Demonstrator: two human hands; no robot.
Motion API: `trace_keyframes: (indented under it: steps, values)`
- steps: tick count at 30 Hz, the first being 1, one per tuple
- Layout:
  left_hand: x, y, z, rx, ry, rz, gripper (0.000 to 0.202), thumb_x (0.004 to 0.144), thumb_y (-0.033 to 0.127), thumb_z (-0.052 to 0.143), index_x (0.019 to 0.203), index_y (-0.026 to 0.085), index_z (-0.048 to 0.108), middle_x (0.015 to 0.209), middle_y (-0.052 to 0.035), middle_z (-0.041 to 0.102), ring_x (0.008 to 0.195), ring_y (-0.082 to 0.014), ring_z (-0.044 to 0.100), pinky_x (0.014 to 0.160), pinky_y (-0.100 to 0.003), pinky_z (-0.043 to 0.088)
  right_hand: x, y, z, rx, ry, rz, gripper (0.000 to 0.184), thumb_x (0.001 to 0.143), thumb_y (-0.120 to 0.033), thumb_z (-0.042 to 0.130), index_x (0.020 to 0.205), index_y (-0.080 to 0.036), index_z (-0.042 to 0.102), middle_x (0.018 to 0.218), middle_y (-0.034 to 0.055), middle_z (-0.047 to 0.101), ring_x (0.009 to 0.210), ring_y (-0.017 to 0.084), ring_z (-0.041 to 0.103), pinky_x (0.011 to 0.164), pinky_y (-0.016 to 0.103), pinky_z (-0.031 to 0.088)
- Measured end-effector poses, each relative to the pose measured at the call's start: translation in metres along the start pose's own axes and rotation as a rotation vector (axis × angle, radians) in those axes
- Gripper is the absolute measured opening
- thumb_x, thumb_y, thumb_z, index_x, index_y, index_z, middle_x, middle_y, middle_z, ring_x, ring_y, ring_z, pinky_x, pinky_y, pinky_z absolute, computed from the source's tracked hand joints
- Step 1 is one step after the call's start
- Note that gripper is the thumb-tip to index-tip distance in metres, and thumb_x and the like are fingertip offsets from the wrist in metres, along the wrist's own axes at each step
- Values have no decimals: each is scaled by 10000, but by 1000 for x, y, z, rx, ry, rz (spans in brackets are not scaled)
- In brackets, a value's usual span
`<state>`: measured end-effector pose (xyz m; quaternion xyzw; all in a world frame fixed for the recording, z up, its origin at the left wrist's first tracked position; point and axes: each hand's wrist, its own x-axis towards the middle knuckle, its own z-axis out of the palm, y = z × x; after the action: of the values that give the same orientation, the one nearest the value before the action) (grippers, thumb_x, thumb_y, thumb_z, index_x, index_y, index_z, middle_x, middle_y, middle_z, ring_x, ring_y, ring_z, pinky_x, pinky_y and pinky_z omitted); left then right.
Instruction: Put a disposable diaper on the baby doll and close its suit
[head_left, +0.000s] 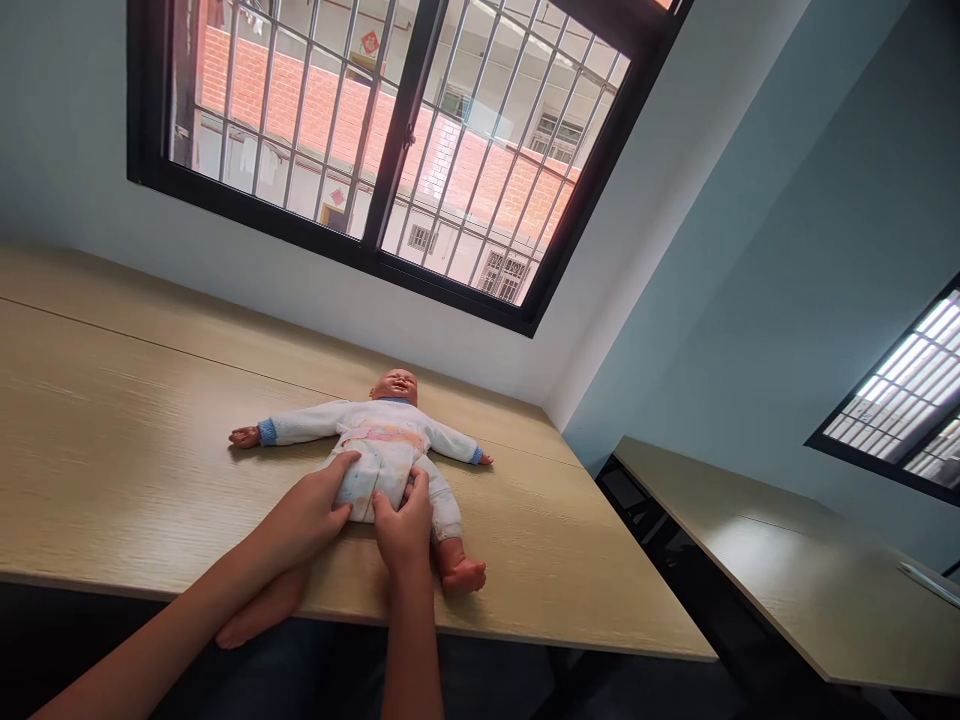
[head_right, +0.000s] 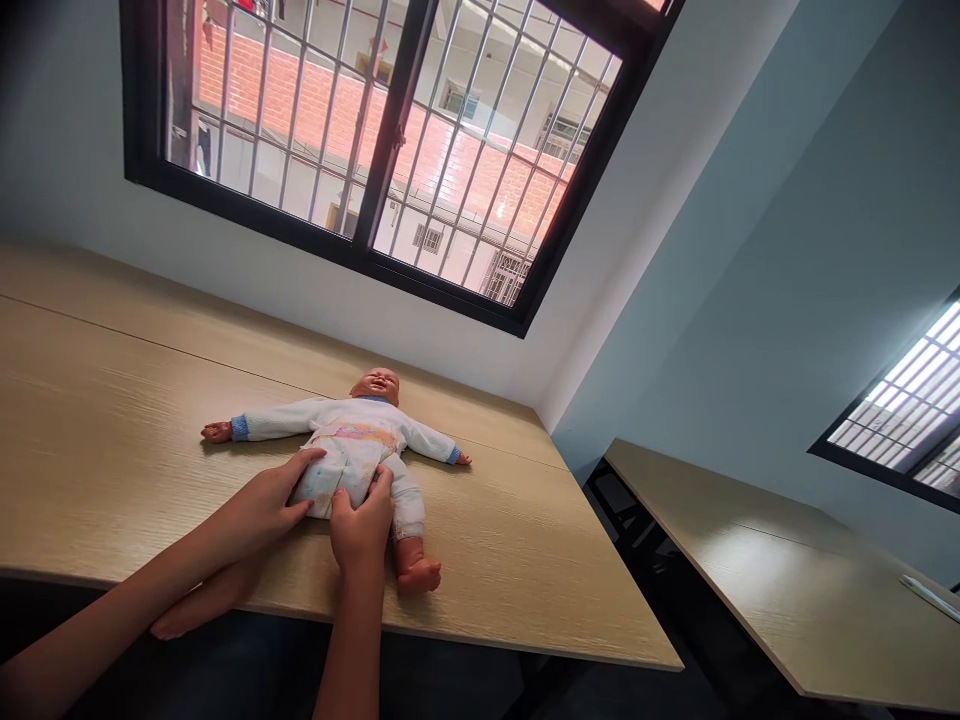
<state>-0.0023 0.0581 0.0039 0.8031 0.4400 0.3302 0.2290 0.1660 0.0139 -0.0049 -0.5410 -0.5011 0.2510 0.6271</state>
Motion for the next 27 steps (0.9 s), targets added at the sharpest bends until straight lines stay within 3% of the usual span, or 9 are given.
trace_keyframes:
  steps: [5, 9, 13, 20, 27]
  values:
    - [-1, 2, 1, 3, 15, -33, 732, 869, 274, 519, 1577, 132, 400, 1219, -158, 758, 1079, -364, 737, 850, -381, 526, 2, 5, 2, -47, 49, -21, 330, 841, -238, 660, 1166, -198, 622, 1004, 76, 805, 901, 262, 764, 774, 325, 583]
    - [-2, 4, 0, -21, 37, -21, 748, 845, 269, 526, 1569, 112, 425, 1261, -183, 752, 1131, -383, 727, 917, -406, 534, 2, 7, 2, -133, 111, -42, 247, 890, -249, 631, 1130, -194, 651, 921, 64, 791, 797, 246, 738, 710, 309, 547]
    - [-2, 5, -1, 0, 26, -31, 743, 847, 270, 542, 1571, 146, 433, 1238, -162, 763, 1170, -389, 719, 918, -396, 530, 0, 6, 2, -260, 159, -35, 91, 960, -303, 608, 967, -219, 643, 844, 75, 769, 735, 259, 706, 648, 317, 488]
    - [-2, 2, 1, 35, 24, -6, 733, 874, 275, 528, 1581, 114, 425, 1282, -182, 750, 1179, -387, 719, 934, -398, 528, -3, 8, 2, -395, 196, -73, 117, 994, -308, 568, 911, -237, 609, 821, 77, 744, 729, 281, 679, 651, 337, 416]
    - [0, 0, 2, 24, 23, -3, 743, 872, 276, 531, 1584, 91, 435, 1341, -211, 728, 1193, -412, 710, 949, -429, 529, -3, 8, -1, -375, 109, -69, 142, 975, -294, 595, 841, -248, 590, 718, 26, 665, 634, 244, 567, 613, 332, 341]
